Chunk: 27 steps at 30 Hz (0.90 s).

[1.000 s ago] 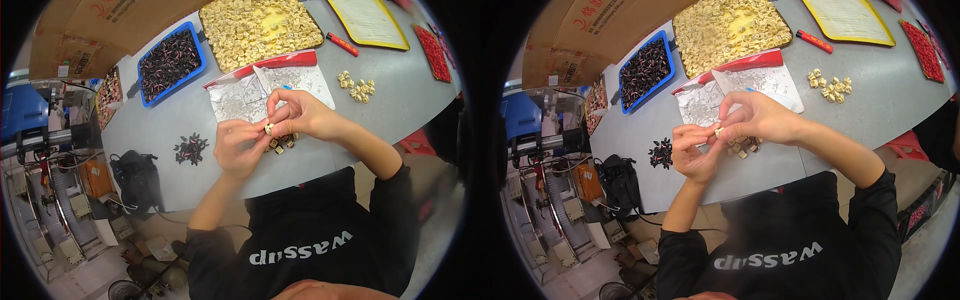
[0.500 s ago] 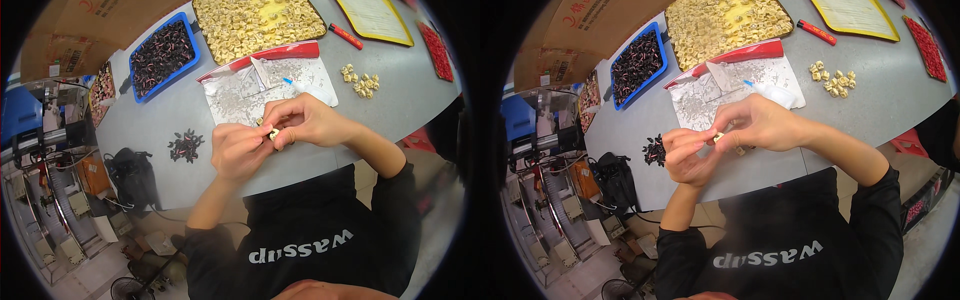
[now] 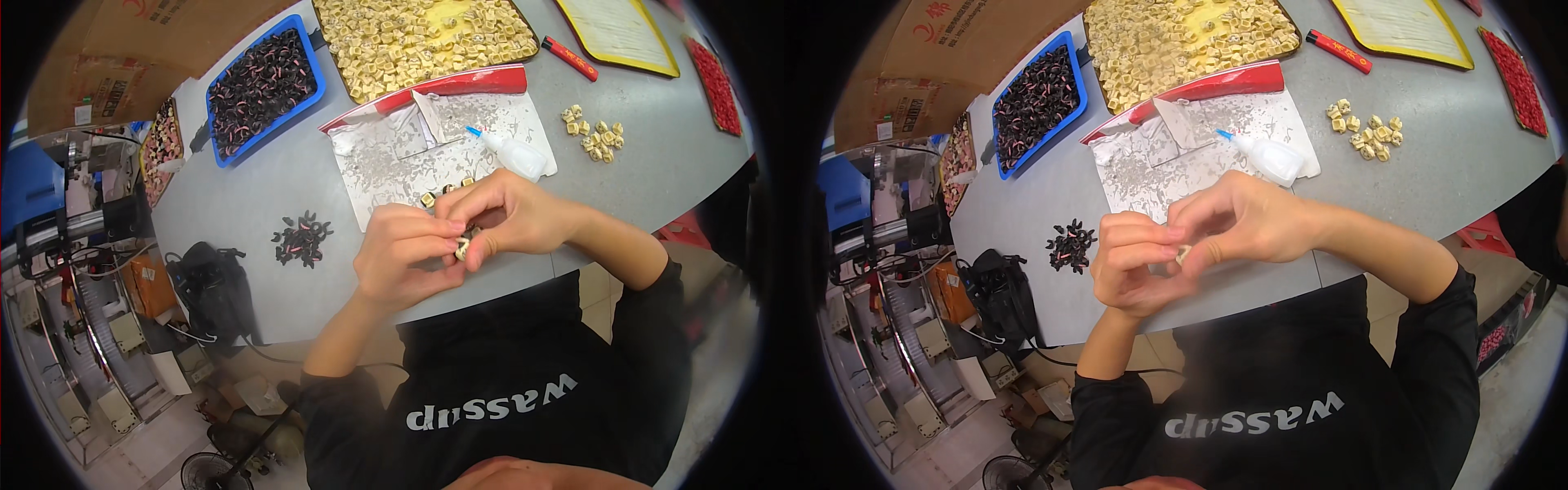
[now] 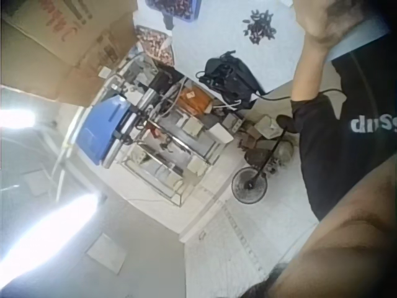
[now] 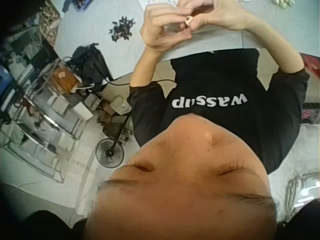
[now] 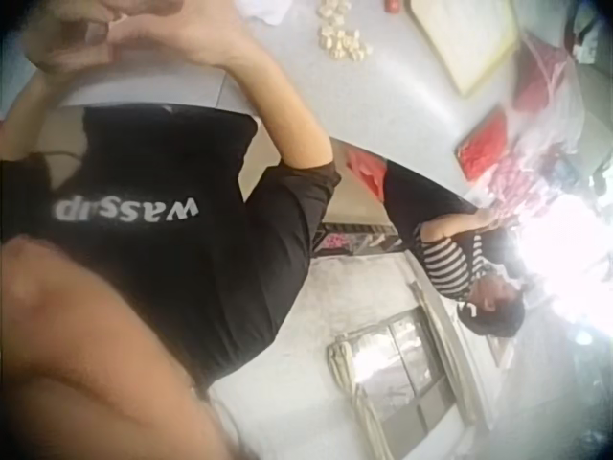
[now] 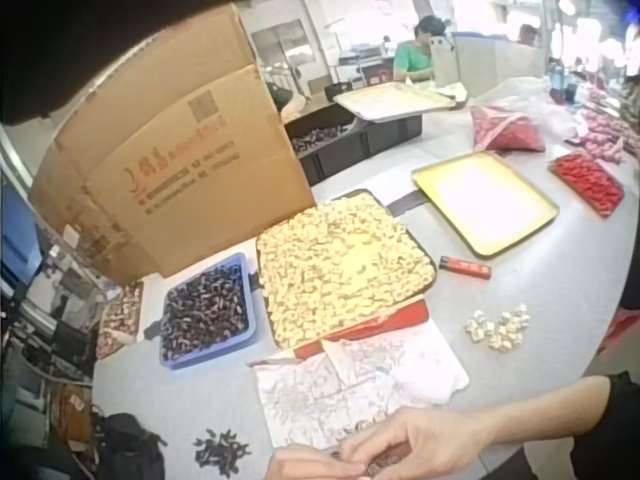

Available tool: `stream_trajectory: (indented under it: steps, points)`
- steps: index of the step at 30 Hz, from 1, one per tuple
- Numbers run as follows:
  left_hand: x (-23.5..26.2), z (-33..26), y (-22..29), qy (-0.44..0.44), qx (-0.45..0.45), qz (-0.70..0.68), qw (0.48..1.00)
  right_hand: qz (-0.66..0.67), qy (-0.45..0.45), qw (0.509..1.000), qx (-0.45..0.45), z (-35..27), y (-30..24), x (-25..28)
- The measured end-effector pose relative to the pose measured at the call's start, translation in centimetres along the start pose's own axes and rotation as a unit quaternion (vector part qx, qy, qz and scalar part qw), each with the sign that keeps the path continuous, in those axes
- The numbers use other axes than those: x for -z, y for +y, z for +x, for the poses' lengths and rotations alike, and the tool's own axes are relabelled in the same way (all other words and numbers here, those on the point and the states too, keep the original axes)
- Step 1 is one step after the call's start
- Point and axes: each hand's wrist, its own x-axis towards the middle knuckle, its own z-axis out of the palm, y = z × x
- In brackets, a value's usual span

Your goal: The person assembles electronic components by applying glue from a bottle to the base of the components and then attaching small plastic parts by hand.

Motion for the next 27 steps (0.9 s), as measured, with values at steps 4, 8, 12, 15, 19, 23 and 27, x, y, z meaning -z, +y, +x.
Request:
stream_trajectory:
  steps: [4,8,12,15,19,23,27]
  points:
    - [0.4,-0.3,0.2,-0.043,-0.009,-0.04,0.998,-0.03,-0.031,0.999,0.003,0.1,-0.1,-0.4]
    - [0.6,-1.0,0.8,-0.07,-0.029,-0.042,0.996,-0.067,-0.051,0.995,0.047,0.2,-0.3,-0.7]
    - [0.9,-0.6,1.1,-0.086,-0.027,-0.043,0.995,-0.083,-0.05,0.994,0.054,0.1,0.0,-0.5]
    - [1.3,-0.5,1.7,-0.116,-0.023,-0.035,0.992,-0.087,-0.063,0.993,0.055,0.1,0.0,-0.3]
    - [1.6,-0.1,1.9,-0.135,-0.037,-0.034,0.99,-0.09,-0.064,0.993,0.043,0.0,-0.3,-0.5]
    - [1.7,0.6,3.1,-0.162,-0.003,0.032,0.986,-0.079,-0.059,0.993,0.059,0.1,0.3,-0.5]
    - [2.1,0.6,2.8,-0.197,-0.002,0.027,0.98,-0.089,-0.063,0.992,0.063,0.1,0.4,-0.5]
